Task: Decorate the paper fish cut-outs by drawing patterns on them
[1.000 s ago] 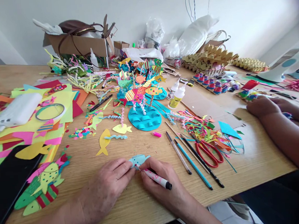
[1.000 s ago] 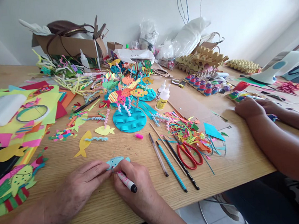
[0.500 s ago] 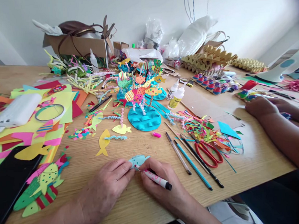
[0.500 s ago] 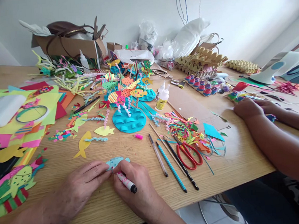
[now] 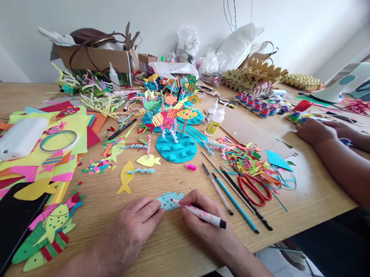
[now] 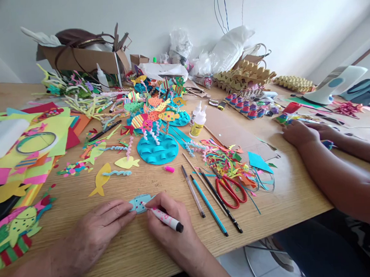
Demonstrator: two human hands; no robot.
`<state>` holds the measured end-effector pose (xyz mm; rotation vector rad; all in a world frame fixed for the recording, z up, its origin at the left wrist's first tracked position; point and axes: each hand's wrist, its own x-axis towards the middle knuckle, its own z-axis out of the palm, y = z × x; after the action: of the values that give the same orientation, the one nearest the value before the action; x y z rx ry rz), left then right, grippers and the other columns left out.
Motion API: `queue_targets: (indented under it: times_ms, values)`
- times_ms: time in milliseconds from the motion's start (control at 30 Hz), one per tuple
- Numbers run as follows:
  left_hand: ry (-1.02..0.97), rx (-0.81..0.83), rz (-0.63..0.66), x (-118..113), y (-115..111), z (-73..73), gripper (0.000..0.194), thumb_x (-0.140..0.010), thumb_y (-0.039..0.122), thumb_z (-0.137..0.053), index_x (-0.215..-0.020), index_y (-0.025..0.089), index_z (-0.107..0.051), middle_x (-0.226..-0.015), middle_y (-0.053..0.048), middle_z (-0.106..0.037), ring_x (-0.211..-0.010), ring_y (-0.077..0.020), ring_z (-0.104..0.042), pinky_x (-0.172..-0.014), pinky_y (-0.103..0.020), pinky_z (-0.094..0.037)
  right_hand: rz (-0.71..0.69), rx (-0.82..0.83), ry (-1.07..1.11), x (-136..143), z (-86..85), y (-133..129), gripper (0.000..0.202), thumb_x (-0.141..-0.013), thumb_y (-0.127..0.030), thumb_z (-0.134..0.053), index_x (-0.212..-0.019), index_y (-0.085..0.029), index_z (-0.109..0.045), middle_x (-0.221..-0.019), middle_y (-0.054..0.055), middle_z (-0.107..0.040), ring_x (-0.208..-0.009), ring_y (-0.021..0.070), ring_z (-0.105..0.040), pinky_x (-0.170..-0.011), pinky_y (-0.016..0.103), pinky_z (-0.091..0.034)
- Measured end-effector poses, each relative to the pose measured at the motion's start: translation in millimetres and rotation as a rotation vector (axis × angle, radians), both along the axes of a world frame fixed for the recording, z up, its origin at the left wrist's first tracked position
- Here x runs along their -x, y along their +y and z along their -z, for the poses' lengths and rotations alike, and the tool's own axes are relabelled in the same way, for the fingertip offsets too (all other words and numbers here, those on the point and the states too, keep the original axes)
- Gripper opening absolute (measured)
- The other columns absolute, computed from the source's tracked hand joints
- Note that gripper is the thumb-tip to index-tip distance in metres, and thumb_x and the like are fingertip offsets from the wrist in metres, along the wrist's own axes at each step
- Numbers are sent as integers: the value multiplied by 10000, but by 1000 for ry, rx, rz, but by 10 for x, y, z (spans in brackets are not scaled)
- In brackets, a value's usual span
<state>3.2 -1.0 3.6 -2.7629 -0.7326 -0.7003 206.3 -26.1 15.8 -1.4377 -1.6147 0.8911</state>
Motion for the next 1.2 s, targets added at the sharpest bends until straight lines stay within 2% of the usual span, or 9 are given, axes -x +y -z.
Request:
queue_targets:
  times_ms: [100,233,367,500,633,767,1200]
  values:
    - [5,3,16,4,2,-15,451,-985,116,-182,-1039,152,-628,-1007,-23,-680,-967,-153,-589,-838,-253,-498,21,40,88,-48,-24,-32,77,-739,-217,-494,-720,-182,-560,-579,-32,-549,-489,83,-458,-453,182,-334]
    - [-9,26,23,19,3,21,440,-981,114,-188,-1067,158,-617,-1029,-23,-670,-992,-150,-575,-867,-251,-485,-30,90,145,-45,-58,-46,71,-732,-231,-516,-713,-180,-561,-581,-34,-534,-513,85,-448,-466,181,-329]
    - [-6,50,31,41,10,50,421,-972,106,-211,-1098,161,-610,-1046,-34,-662,-1011,-155,-564,-884,-265,-487,-1,126,25,36,-58,-15,70,-725,-196,-489,-685,-181,-544,-569,-33,-530,-500,84,-437,-463,185,-314]
    - [39,70,33,48,20,24,378,-975,127,-253,-1143,170,-589,-1087,-41,-650,-1037,-166,-557,-890,-282,-489,21,83,-57,98,-36,0,42,-740,-186,-502,-703,-184,-523,-588,-36,-554,-502,81,-458,-470,183,-319]
    - [28,0,32,18,26,-14,385,-989,136,-233,-1071,155,-608,-1023,-30,-672,-984,-156,-584,-851,-262,-497,-30,71,-76,113,-13,10,67,-732,-155,-488,-675,-185,-508,-557,-45,-532,-487,79,-444,-466,183,-315]
    - [-4,-40,27,-16,20,-34,435,-999,150,-187,-1013,151,-622,-955,-25,-686,-926,-151,-607,-813,-256,-506,10,34,-110,128,22,38,76,-697,-127,-489,-652,-189,-487,-548,-48,-519,-484,81,-445,-462,184,-310]
    - [-32,39,42,-18,33,-38,456,-997,147,-169,-1013,140,-625,-969,-46,-672,-934,-154,-600,-807,-269,-523,0,-30,-182,144,58,41,86,-675,-105,-483,-653,-188,-486,-561,-36,-565,-495,85,-481,-485,183,-344]
